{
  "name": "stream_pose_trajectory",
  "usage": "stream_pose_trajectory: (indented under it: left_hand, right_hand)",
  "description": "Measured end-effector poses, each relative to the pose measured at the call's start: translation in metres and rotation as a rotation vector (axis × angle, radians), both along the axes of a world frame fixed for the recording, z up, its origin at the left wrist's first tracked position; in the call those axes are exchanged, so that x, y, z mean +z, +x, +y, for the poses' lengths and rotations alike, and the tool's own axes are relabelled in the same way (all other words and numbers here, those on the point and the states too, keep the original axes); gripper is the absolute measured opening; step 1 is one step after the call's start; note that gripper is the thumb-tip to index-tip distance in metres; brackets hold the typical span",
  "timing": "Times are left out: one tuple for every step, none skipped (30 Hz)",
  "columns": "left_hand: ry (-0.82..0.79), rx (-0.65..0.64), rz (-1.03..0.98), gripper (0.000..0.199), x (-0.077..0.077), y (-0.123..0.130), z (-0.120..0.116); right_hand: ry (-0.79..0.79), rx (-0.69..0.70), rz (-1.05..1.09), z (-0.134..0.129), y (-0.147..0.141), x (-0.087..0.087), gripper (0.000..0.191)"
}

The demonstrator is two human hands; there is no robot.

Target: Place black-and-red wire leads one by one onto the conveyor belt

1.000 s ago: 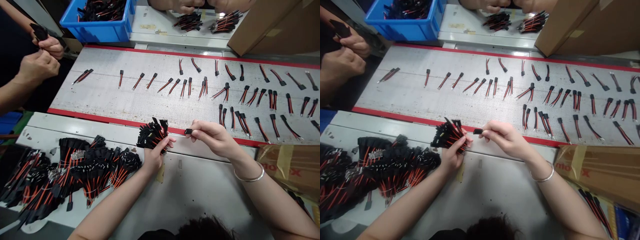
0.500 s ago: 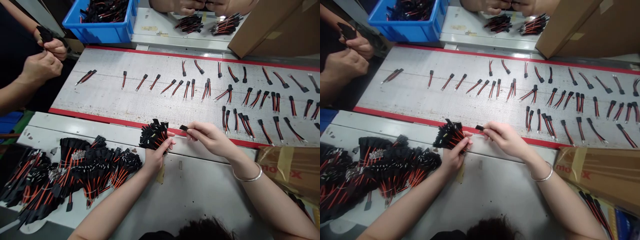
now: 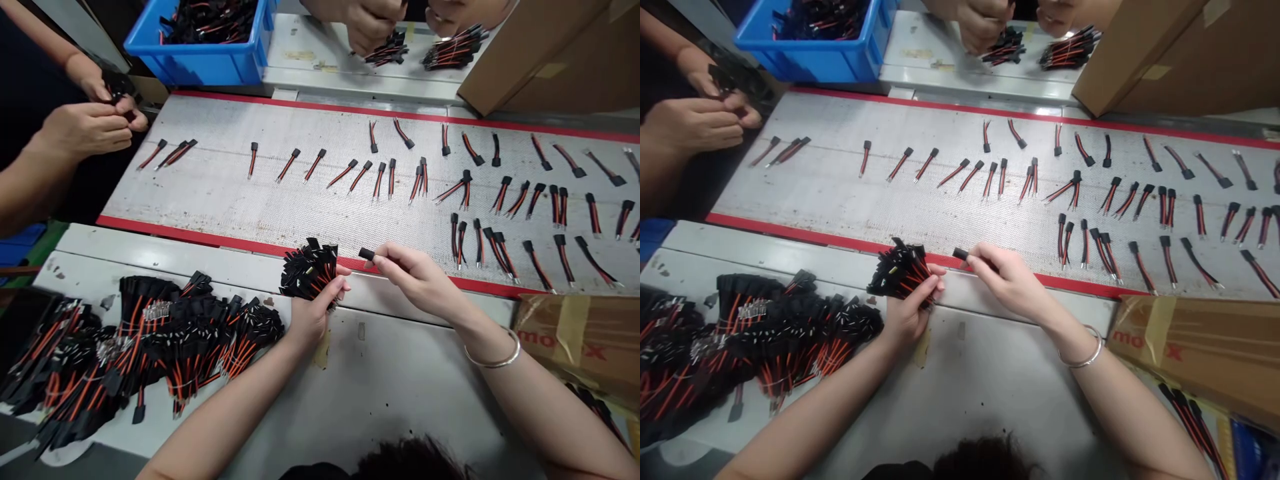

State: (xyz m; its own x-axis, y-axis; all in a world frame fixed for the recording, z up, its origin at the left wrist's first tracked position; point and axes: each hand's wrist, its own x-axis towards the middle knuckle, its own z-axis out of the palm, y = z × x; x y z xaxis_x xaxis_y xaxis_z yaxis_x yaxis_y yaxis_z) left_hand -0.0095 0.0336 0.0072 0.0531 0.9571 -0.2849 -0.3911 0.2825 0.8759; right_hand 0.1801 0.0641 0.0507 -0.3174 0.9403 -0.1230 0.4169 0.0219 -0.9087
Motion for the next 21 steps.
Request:
stream_pose_trajectory:
  left_hand:
    - [0.002, -0.001, 0.002, 0.013, 0.0001, 0.0, -0.0001]
    - [0.003, -0.003, 0.002, 0.013, 0.0003, 0.0, -0.0002]
    - [0.004, -0.003, 0.0, 0.013, 0.0005, 0.0, -0.0002]
    - [0.003, -0.004, -0.002, 0.014, 0.0008, 0.0002, -0.0002]
    - [0.001, -0.004, -0.004, 0.014, 0.001, 0.0003, -0.0001]
    - [-0.002, -0.004, -0.004, 0.015, 0.0012, 0.0004, 0.0]
    - [-0.004, -0.004, -0.002, 0.015, 0.0013, 0.0004, 0.0002]
    - [-0.005, -0.003, 0.003, 0.016, 0.0013, 0.0005, 0.0003]
    - [-0.005, -0.003, 0.011, 0.017, 0.0013, 0.0004, 0.0004]
    - [-0.006, -0.003, 0.02, 0.017, 0.0011, 0.0003, 0.0004]
    - [-0.005, -0.003, 0.028, 0.018, 0.0009, 0.0002, 0.0004]
    - [-0.004, -0.004, 0.032, 0.018, 0.0006, 0.0002, 0.0004]
    - [-0.003, -0.005, 0.034, 0.018, 0.0004, 0.0001, 0.0004]
    - [-0.004, -0.005, 0.035, 0.018, 0.0003, 0.0001, 0.0004]
    - [-0.005, -0.005, 0.035, 0.017, 0.0002, 0.0002, 0.0004]
    - [-0.007, -0.005, 0.036, 0.017, 0.0004, 0.0004, 0.0004]
    - [-0.009, -0.004, 0.039, 0.018, 0.0007, 0.0007, 0.0004]
    - [-0.011, -0.003, 0.043, 0.018, 0.0012, 0.001, 0.0006]
    - [-0.012, -0.002, 0.046, 0.018, 0.0018, 0.0014, 0.0007]
    - [-0.012, 0.0, 0.046, 0.018, 0.0024, 0.0017, 0.0009]
    - [-0.011, 0.002, 0.043, 0.018, 0.0029, 0.0019, 0.0011]
  right_hand:
    - [0.001, -0.001, 0.002, 0.0, -0.0002, 0.0, 0.027]
    - [0.0, -0.002, 0.005, -0.0001, -0.0003, 0.0, 0.027]
    - [0.0, -0.003, 0.007, -0.0001, -0.0003, 0.0001, 0.027]
    - [-0.001, -0.004, 0.008, -0.0002, -0.0002, 0.0003, 0.027]
    - [-0.001, -0.004, 0.009, -0.0003, 0.0001, 0.0005, 0.027]
    - [0.0, -0.004, 0.01, -0.0004, 0.0004, 0.0008, 0.027]
    - [0.001, -0.004, 0.011, -0.0004, 0.0008, 0.001, 0.027]
    - [0.003, -0.004, 0.013, -0.0004, 0.0011, 0.0012, 0.027]
    - [0.005, -0.004, 0.015, -0.0005, 0.0013, 0.0014, 0.026]
    - [0.008, -0.003, 0.017, -0.0005, 0.0014, 0.0015, 0.026]
    - [0.01, -0.001, 0.019, -0.0006, 0.0013, 0.0016, 0.026]
    - [0.011, 0.001, 0.021, -0.0006, 0.0012, 0.0016, 0.026]
    - [0.009, 0.004, 0.022, -0.0008, 0.0009, 0.0017, 0.026]
    - [0.006, 0.006, 0.023, -0.0009, 0.0006, 0.0018, 0.026]
    - [0.003, 0.008, 0.025, -0.001, 0.0004, 0.0019, 0.025]
    - [0.0, 0.009, 0.03, -0.0011, 0.0003, 0.0019, 0.025]
    - [-0.002, 0.01, 0.037, -0.0012, 0.0004, 0.0018, 0.025]
    - [-0.005, 0.01, 0.049, -0.0012, 0.0008, 0.0015, 0.025]
    - [-0.01, 0.011, 0.066, -0.0012, 0.0016, 0.0009, 0.025]
    - [-0.019, 0.016, 0.092, -0.0012, 0.0026, 0.0001, 0.026]
    - [-0.037, 0.025, 0.129, -0.0013, 0.0039, -0.0009, 0.026]
